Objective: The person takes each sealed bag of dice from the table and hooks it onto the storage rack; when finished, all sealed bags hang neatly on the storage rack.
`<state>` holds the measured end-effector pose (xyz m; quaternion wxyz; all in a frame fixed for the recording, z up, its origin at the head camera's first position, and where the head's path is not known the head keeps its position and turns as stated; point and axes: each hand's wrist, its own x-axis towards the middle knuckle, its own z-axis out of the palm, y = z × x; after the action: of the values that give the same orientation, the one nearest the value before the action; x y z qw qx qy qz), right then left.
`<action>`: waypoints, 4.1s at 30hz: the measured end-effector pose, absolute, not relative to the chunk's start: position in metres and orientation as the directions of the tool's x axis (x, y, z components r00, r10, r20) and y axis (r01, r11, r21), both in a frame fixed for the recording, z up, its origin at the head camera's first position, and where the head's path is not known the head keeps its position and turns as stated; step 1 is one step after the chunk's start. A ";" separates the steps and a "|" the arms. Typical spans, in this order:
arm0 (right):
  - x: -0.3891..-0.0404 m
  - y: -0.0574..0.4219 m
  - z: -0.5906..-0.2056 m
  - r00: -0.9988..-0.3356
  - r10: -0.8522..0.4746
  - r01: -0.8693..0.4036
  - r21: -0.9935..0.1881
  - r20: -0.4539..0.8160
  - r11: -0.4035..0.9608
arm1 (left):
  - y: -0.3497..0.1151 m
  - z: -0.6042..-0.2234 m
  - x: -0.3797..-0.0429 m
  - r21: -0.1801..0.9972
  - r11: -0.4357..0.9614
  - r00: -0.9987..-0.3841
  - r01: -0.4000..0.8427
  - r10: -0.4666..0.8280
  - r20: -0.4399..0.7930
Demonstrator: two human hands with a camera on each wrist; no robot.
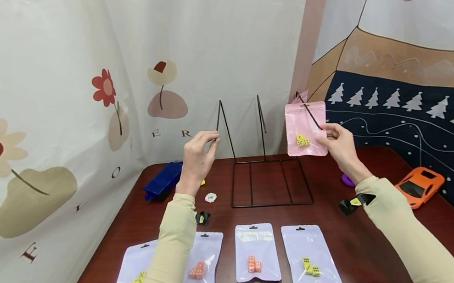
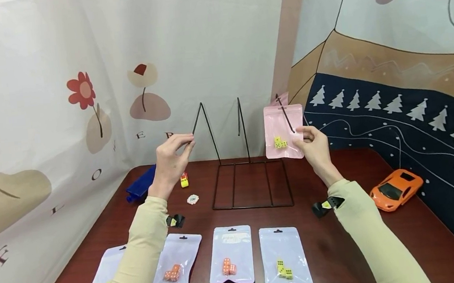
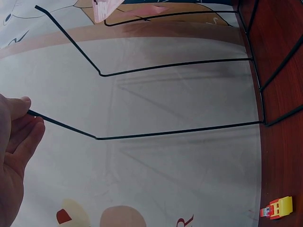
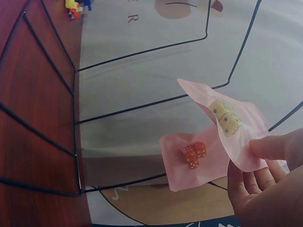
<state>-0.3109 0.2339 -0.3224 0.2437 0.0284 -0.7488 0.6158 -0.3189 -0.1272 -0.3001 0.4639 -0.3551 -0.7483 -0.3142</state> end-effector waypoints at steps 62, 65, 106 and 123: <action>-0.309 0.231 -0.318 -0.792 0.376 -0.421 -0.876 0.481 0.236 | -0.124 -0.301 -0.315 0.151 0.547 -0.316 0.823 0.221 0.923; -0.294 0.225 -0.314 -0.745 0.373 -0.471 -0.832 0.553 0.291 | -0.125 -0.301 -0.316 0.147 0.548 -0.311 0.824 0.220 0.925; -0.176 0.239 -0.359 -0.952 -0.021 -0.270 -0.808 0.305 0.524 | -0.119 -0.311 -0.318 0.178 0.518 -0.268 0.837 0.104 0.958; -0.163 0.251 -0.408 -0.877 -0.478 -0.174 -0.901 -0.042 0.398 | -0.120 -0.322 -0.315 0.224 0.470 -0.259 0.854 0.011 0.966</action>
<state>-0.1631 0.2514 -0.4076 -0.1489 0.1981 -0.8227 0.5116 -0.3149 -0.1197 -0.3224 0.5195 -0.3171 -0.6820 -0.4055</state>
